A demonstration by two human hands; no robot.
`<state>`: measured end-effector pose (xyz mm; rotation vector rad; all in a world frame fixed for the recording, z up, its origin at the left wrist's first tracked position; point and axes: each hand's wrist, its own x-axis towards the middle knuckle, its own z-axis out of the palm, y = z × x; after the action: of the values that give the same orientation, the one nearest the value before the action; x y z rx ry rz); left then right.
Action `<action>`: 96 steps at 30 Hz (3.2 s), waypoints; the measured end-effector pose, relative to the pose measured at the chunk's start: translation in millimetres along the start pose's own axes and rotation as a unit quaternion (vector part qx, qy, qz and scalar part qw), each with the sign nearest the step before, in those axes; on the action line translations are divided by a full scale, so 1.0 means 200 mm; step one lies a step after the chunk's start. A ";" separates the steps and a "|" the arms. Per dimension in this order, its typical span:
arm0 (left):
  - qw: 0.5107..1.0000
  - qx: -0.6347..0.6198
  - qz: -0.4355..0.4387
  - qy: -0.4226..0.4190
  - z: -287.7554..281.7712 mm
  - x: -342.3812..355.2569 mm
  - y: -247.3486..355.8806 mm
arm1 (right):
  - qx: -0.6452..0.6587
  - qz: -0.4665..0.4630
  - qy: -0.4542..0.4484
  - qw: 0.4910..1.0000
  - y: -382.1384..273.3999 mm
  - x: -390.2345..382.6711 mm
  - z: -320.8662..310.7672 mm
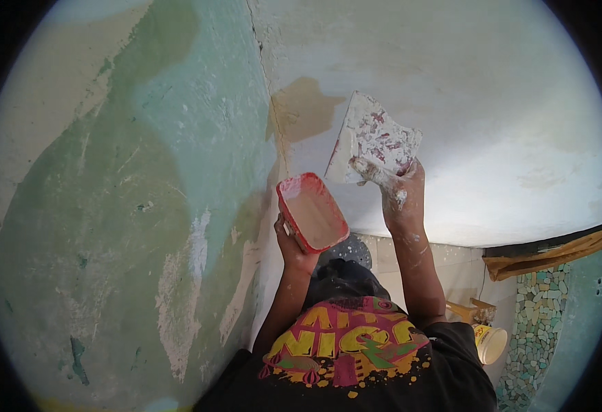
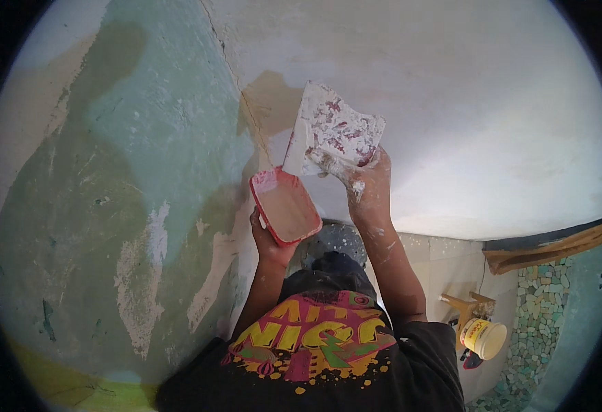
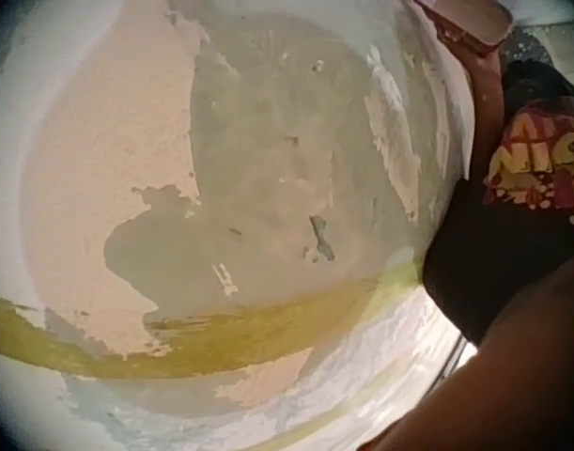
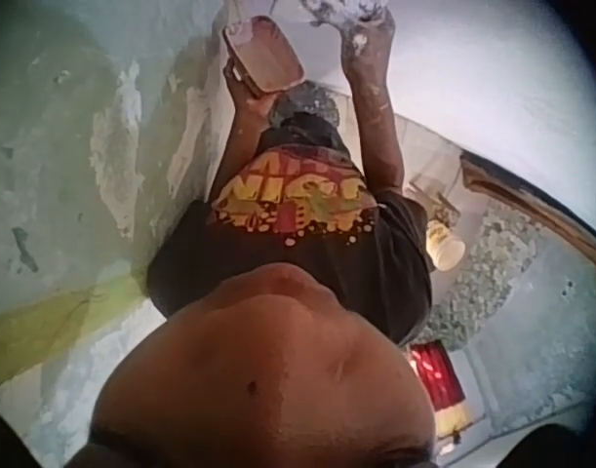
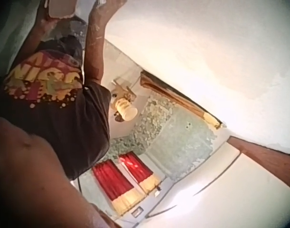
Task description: The recorder applies a layer of wall putty/plaster to a wall using a spatula and a container.
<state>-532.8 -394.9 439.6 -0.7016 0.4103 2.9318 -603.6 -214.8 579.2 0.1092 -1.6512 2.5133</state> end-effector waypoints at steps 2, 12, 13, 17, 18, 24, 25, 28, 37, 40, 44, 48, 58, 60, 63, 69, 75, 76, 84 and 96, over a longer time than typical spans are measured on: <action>1.000 -0.006 0.016 0.004 0.00 0.01 -0.01 | -0.030 0.068 0.012 0.997 0.00 -0.07 0.01; 0.998 0.034 0.057 -0.006 0.06 0.07 0.01 | -0.258 0.023 -0.041 0.965 0.25 -0.25 -0.07; 0.998 0.033 0.055 0.002 0.03 0.08 0.00 | -0.318 0.013 -0.021 0.948 0.26 -0.26 -0.07; 0.997 0.045 0.065 -0.008 -0.03 0.10 -0.05 | -0.623 -0.181 -0.032 0.761 0.31 -0.34 -0.08; 0.995 0.060 0.076 -0.013 -0.03 0.10 -0.06 | -0.624 -0.177 -0.031 0.760 0.32 -0.36 -0.09; 0.991 0.103 0.081 -0.009 0.03 0.05 -0.13 | -0.709 -0.168 -0.147 0.669 0.26 -0.39 -0.17; 0.991 0.103 0.079 -0.009 0.05 0.04 -0.14 | -0.711 -0.166 -0.156 0.665 0.25 -0.39 -0.18; 0.993 0.093 0.072 -0.008 0.05 0.03 -0.15 | -0.705 -0.158 -0.169 0.671 0.23 -0.39 -0.18; 0.993 0.096 0.059 0.023 0.07 0.07 -0.18 | -0.667 -0.086 -0.190 0.715 0.18 -0.43 -0.24; 0.998 0.050 0.047 -0.008 0.04 0.08 -0.17 | -0.614 -0.074 -0.184 0.764 0.18 -0.42 -0.30; 0.997 0.053 0.054 0.003 0.05 0.09 -0.16 | -0.481 -0.120 -0.079 0.865 0.27 -0.40 -0.31; 0.996 0.055 0.072 0.016 0.07 0.09 -0.15 | -0.404 -0.121 0.004 0.907 0.34 -0.40 -0.30; 0.997 0.036 0.064 -0.036 -0.05 0.15 -0.15 | -0.405 -0.175 0.047 0.896 0.31 -0.36 -0.26; 0.994 0.031 0.079 -0.063 -0.08 0.16 -0.14 | -0.352 0.019 0.083 0.932 0.26 -0.37 -0.21; 0.996 0.034 0.068 -0.041 -0.02 0.13 -0.19 | -0.182 0.113 -0.020 0.977 0.44 -0.34 -0.46; 0.996 0.042 0.072 -0.014 0.04 0.17 -0.13 | -0.367 -0.088 -0.132 0.917 0.13 -0.22 -0.27; 0.994 0.052 0.075 -0.067 0.06 0.20 -0.14 | -0.495 -0.472 -0.058 0.727 -0.47 0.09 0.10; 0.994 0.043 0.078 -0.063 0.10 0.15 -0.14 | -0.547 -0.501 -0.023 0.670 -0.56 0.13 0.16; 0.991 0.077 0.083 -0.073 0.07 0.10 -0.15 | -0.603 -0.734 0.034 0.309 -1.17 0.55 0.53; 0.993 0.069 0.058 -0.074 -0.01 0.22 -0.15 | -0.670 -0.624 -0.083 0.394 -0.96 0.48 0.43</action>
<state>-566.7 -365.8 410.2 -0.4547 0.6515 3.0002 -670.0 -212.3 800.9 0.9114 -1.8112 -0.1985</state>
